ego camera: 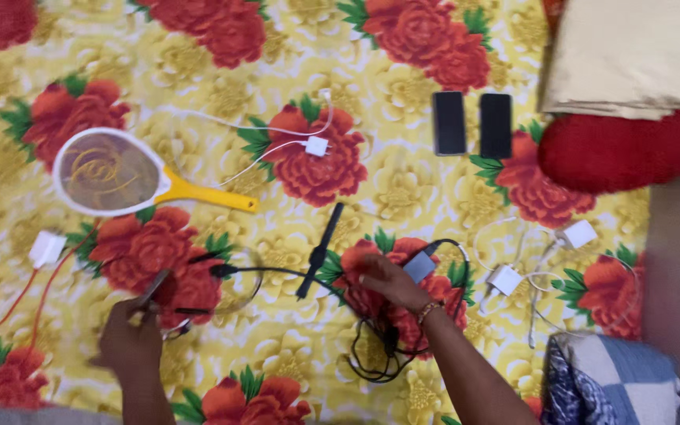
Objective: The person untangles charging cables and adapters on a bed, plugs a charger into the wall socket, and connects phones to charge, checking the charging indicator on one phone. They then plug in a second charger and connect a laptop to power.
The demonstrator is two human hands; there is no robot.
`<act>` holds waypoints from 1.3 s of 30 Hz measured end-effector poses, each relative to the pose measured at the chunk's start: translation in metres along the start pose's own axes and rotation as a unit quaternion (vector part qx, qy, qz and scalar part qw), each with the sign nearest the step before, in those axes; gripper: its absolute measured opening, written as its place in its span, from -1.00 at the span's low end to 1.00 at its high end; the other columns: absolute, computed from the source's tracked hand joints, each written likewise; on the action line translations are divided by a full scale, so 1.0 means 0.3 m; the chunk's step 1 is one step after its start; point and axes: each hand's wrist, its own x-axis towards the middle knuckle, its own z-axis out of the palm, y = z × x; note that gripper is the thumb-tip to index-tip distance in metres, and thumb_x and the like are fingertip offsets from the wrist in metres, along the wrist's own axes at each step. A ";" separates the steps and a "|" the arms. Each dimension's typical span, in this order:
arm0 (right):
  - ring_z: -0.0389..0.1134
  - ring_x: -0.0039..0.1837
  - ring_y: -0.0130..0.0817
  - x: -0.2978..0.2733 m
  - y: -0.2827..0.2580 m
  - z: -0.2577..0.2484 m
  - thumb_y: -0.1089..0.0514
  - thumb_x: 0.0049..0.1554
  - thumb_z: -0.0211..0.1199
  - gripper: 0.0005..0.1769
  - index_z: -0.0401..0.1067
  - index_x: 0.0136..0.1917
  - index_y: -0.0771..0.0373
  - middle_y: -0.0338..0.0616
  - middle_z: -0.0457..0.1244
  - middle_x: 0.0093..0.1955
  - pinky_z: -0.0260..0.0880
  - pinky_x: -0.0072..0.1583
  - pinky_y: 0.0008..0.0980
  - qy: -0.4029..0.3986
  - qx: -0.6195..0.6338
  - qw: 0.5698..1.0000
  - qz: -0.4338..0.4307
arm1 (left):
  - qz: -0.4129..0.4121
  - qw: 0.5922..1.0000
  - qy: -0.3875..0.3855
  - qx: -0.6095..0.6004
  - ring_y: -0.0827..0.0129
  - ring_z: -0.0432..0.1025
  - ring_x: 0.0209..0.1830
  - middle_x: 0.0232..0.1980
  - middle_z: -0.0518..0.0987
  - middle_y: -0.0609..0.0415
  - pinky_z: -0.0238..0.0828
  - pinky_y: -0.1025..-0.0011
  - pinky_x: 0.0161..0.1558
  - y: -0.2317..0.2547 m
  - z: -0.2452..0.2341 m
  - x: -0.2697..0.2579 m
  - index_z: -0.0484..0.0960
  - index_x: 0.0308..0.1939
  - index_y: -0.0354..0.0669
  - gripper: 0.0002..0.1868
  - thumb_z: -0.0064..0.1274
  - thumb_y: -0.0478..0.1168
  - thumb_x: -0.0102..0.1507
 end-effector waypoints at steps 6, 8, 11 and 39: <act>0.43 0.27 -0.19 -0.023 -0.062 -0.273 0.10 0.18 0.28 -0.47 0.30 0.39 0.23 0.01 0.35 0.28 0.44 0.25 -0.21 0.284 -0.242 0.928 -0.004 | 0.092 0.963 -0.027 -0.252 0.21 0.56 0.00 0.04 0.63 -0.12 0.47 0.25 0.07 0.541 -0.063 0.061 0.56 0.22 -0.34 -0.68 0.05 -0.21 0.45; 0.44 0.26 -0.19 -0.013 -0.073 -0.331 0.15 0.18 0.25 -0.47 0.30 0.40 0.22 0.01 0.37 0.26 0.46 0.24 -0.23 0.308 -0.232 0.923 -0.016 | 0.020 0.907 -0.157 -0.390 0.38 0.47 -0.09 -0.03 0.61 0.01 0.42 0.37 -0.03 0.699 0.093 0.120 0.55 0.17 -0.34 -0.70 0.02 -0.27 0.38; 0.44 0.26 -0.21 0.000 -0.075 -0.370 0.19 0.17 0.22 -0.45 0.27 0.42 0.21 0.01 0.38 0.25 0.46 0.24 -0.27 0.307 -0.206 0.928 -0.034 | -0.120 0.695 -0.329 -0.627 0.45 0.43 -0.15 -0.04 0.57 0.15 0.40 0.41 -0.15 0.949 0.480 0.162 0.53 0.20 -0.16 -0.67 0.08 -0.16 0.39; 0.33 0.04 0.19 -0.119 0.016 -0.533 0.11 0.10 0.28 -0.73 0.44 0.02 0.32 0.23 0.31 -0.04 0.38 0.08 0.08 0.517 -0.448 0.717 0.131 | 0.264 0.812 -0.489 0.180 -0.30 -0.65 0.62 0.64 -0.56 -0.31 -0.78 -0.34 0.43 1.254 0.818 -0.343 -0.49 0.61 -0.02 0.22 -0.17 0.54 0.24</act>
